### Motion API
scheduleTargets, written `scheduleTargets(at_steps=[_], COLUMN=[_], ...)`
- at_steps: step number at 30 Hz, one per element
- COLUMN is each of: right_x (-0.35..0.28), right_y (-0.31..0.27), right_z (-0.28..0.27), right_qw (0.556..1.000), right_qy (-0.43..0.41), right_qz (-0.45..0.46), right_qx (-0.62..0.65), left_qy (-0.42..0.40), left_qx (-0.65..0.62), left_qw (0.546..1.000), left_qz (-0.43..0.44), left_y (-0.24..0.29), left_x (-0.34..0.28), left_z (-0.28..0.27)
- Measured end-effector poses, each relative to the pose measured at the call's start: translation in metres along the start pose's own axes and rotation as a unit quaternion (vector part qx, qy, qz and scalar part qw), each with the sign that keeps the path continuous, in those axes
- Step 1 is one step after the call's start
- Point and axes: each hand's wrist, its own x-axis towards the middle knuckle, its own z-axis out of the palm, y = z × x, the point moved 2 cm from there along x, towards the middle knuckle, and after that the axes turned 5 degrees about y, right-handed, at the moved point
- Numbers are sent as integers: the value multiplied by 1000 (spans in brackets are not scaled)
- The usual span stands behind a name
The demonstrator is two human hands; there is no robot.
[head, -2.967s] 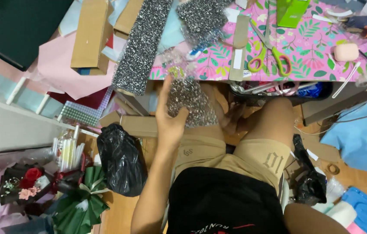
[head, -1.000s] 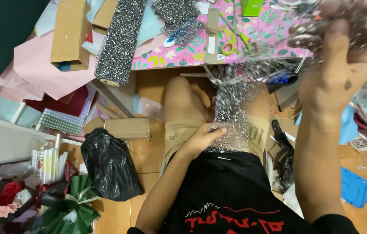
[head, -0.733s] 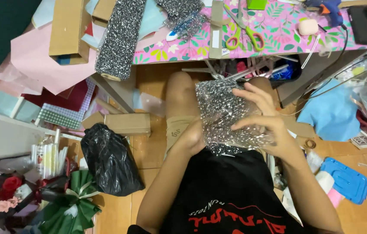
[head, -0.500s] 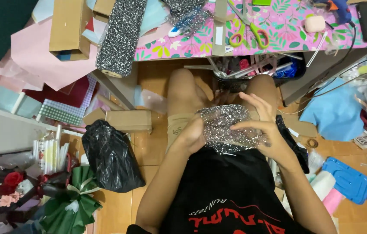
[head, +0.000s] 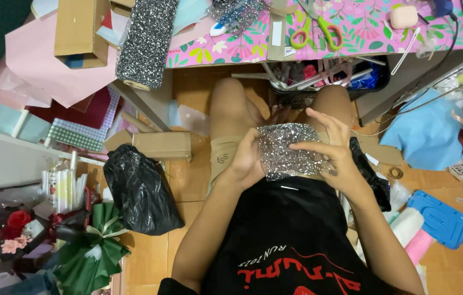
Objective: The person cuts a roll of silver glittery mesh material into smaller pieces using green-handled scissors. They hold the roll with one hand and cut sections, then fold and trim the cut pieces further.
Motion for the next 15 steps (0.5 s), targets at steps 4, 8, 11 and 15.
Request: scheduleTargets(at_steps=[4,8,11,15], right_x=[1,-2,-2,-1], right_y=[-1,4,3,13], right_z=[0,4,3,0], right_qw=[1000,999,999,991], right_qy=[-4,-20,-29,-39], right_qz=[3,10,7,34], right_qx=[24,39,29,125], left_qy=[0,16,36,25], left_qx=[-13,1,62,251], left_qw=[1000,1000,996,943], left_qz=[-5,3,43,217], left_y=[6,15,21,22], left_x=[-8,-32,-41,-50], left_z=[13,36,43,59])
